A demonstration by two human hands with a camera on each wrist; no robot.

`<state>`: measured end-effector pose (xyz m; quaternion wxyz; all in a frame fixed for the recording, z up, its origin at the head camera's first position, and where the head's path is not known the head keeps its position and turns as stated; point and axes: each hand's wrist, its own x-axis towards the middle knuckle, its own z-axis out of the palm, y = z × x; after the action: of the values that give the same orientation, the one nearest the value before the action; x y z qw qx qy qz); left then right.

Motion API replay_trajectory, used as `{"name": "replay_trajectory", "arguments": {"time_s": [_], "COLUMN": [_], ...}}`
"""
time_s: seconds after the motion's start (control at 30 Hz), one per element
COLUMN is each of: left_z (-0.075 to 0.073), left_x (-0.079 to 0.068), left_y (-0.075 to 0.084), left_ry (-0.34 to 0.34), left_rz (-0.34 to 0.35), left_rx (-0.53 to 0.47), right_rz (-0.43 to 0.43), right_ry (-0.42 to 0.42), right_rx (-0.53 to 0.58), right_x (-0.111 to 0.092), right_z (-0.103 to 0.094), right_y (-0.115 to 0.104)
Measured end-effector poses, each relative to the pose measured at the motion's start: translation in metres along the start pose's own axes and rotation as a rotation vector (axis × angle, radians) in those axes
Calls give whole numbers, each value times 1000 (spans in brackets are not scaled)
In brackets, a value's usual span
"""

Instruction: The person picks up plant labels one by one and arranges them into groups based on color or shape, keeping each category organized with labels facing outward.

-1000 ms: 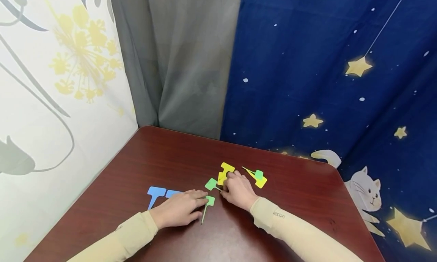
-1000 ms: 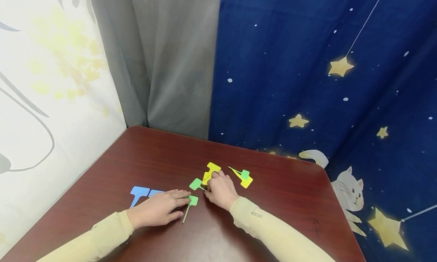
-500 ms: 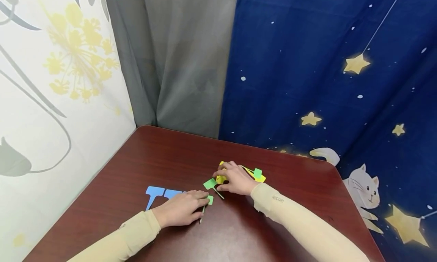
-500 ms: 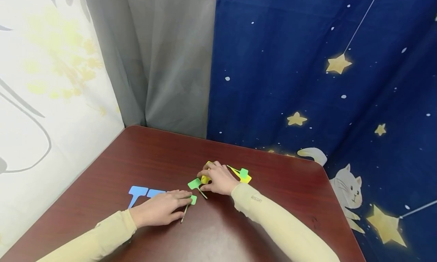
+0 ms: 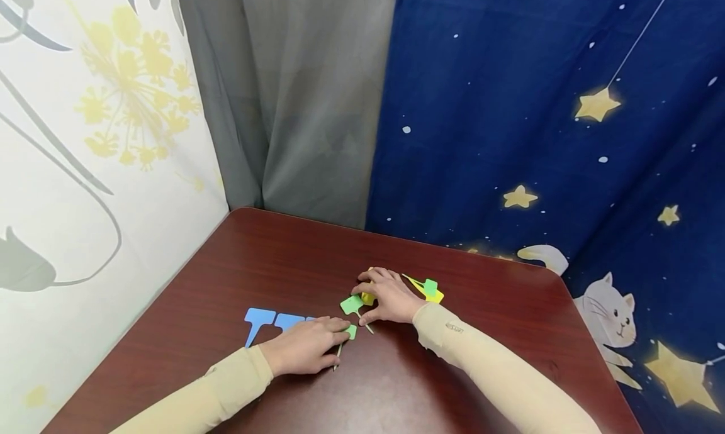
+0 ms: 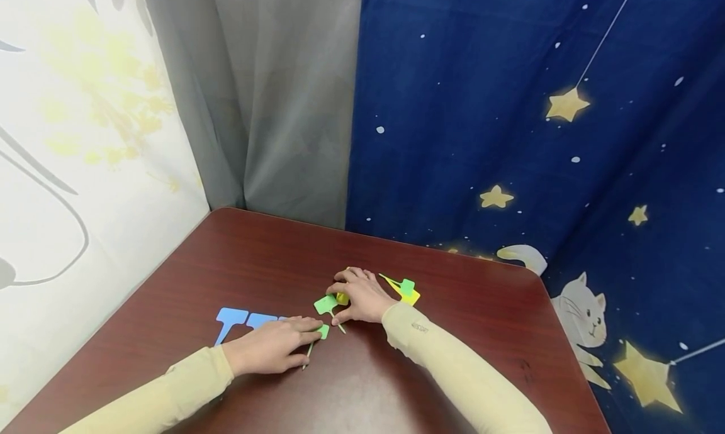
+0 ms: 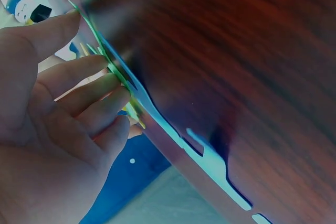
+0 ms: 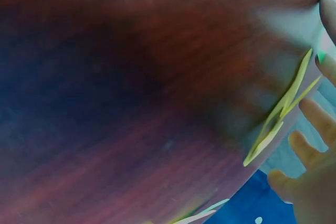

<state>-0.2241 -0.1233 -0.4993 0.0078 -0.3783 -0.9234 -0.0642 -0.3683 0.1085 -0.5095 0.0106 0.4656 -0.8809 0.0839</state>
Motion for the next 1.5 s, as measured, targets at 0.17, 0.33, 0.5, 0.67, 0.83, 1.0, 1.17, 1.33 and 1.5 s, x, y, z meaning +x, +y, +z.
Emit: {"name": "replay_trajectory", "arguments": {"time_s": [0.17, 0.33, 0.5, 0.67, 0.83, 1.0, 1.17, 1.33, 1.5], "left_z": [1, 1, 1, 1, 2, 1, 2, 4, 5], "left_x": [1, 1, 0, 1, 2, 1, 0, 0, -1], "left_y": [0, 0, -1, 0, 1, 2, 4, 4, 5], "left_ry": [-11, -6, -16, -26, -25, -22, -25, -27, -1], "left_rz": [-14, -14, -14, -12, -17, -15, -12, -5, 10], "left_rx": [4, 20, 10, 1, 7, 46, 79, 95, 86], "right_rz": [17, 53, 91, 95, 49, -54, -191, -165, -110], "right_ry": [78, 98, 94, 62, -6, -27, 61, 144, 173], "right_rx": [29, 143, 299, 309, 256, 142, -44, -99, -55], "right_x": [-1, -2, -3, -5, -8, -12, -20, -32, -42], "right_z": [4, 1, -1, -6, -15, -22, -27, -30, -30], "right_y": [0, -8, -13, -12, -10, -9, -6, -4, -6]}}
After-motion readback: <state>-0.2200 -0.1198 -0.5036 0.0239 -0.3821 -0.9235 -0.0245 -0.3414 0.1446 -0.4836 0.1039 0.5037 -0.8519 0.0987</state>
